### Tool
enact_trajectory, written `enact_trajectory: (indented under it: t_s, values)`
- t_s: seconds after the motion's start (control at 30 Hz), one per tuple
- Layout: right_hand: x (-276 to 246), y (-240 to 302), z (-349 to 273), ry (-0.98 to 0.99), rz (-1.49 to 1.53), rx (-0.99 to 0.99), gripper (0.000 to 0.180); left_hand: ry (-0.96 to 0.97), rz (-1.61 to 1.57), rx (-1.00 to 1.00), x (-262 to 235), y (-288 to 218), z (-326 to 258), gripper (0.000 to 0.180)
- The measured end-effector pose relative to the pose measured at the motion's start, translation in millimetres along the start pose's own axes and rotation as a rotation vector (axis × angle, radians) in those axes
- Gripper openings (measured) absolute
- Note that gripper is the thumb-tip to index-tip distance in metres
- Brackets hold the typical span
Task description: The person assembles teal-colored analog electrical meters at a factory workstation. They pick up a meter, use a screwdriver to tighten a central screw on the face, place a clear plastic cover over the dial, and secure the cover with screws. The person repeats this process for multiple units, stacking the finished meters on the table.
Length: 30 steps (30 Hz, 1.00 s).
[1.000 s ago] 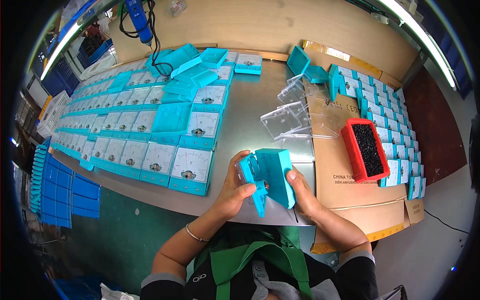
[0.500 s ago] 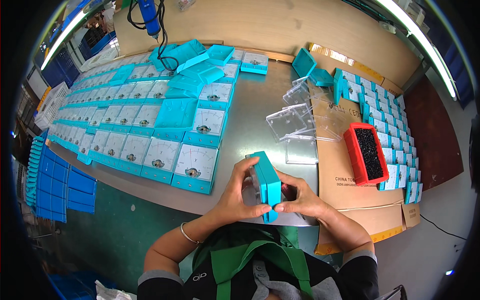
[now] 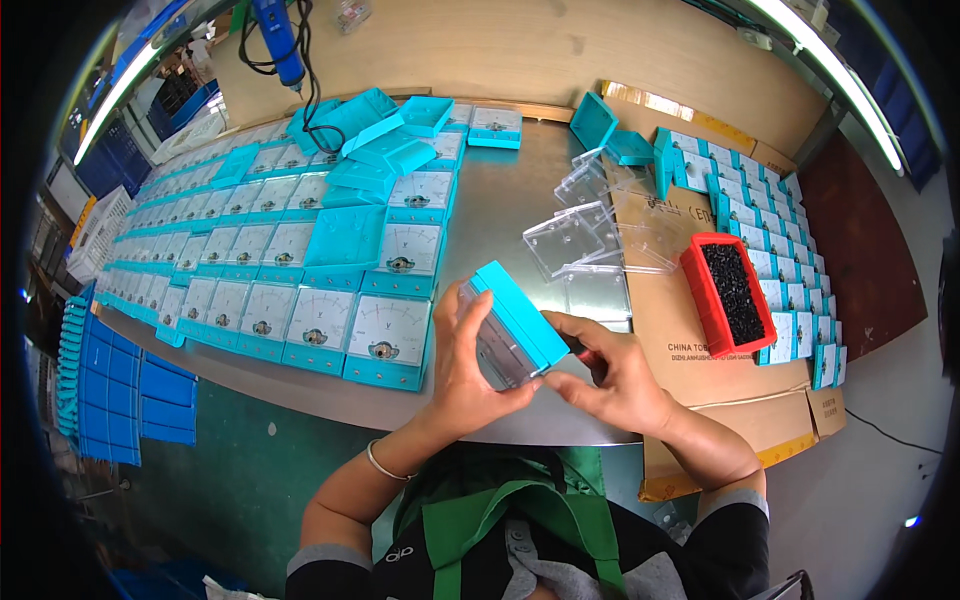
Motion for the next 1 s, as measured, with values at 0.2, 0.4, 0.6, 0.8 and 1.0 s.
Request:
enact_trajectory:
  t_s: [0.2,0.4,0.6,0.8,1.0]
  values:
    - [-12.8,-1.4,-13.1,-0.106,-0.318,-0.119,0.036,0.083,0.196,0.105,25.1,-6.2,0.9,0.108]
    - [-47.1,-76.4,-22.8,-0.101,0.368,0.284,0.031,0.554,0.526,0.261,35.0,-30.1,-11.8,0.075]
    - [-65.7,-96.1,-3.6,0.004,0.456,0.524,0.054,0.522,0.594,0.484,54.2,-2.2,49.4,0.046]
    - [-146.2,-131.9,43.1,-0.286,-0.620,0.176,0.033,0.672,1.053,0.296,57.5,115.8,106.6,0.052]
    - [-236.9,-246.2,98.2,-0.311,-1.218,0.456,0.016,0.688,1.133,0.076,64.6,204.4,142.1,0.057]
Point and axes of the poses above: each hand's wrist, its own z-axis towards the middle knuckle, its own x-axis out of the palm, y = z × x, the point moved 6 cm from there along z, towards the middle knuckle, and after that the axes turned 4 degrees about -z, right-handed, at the moved point
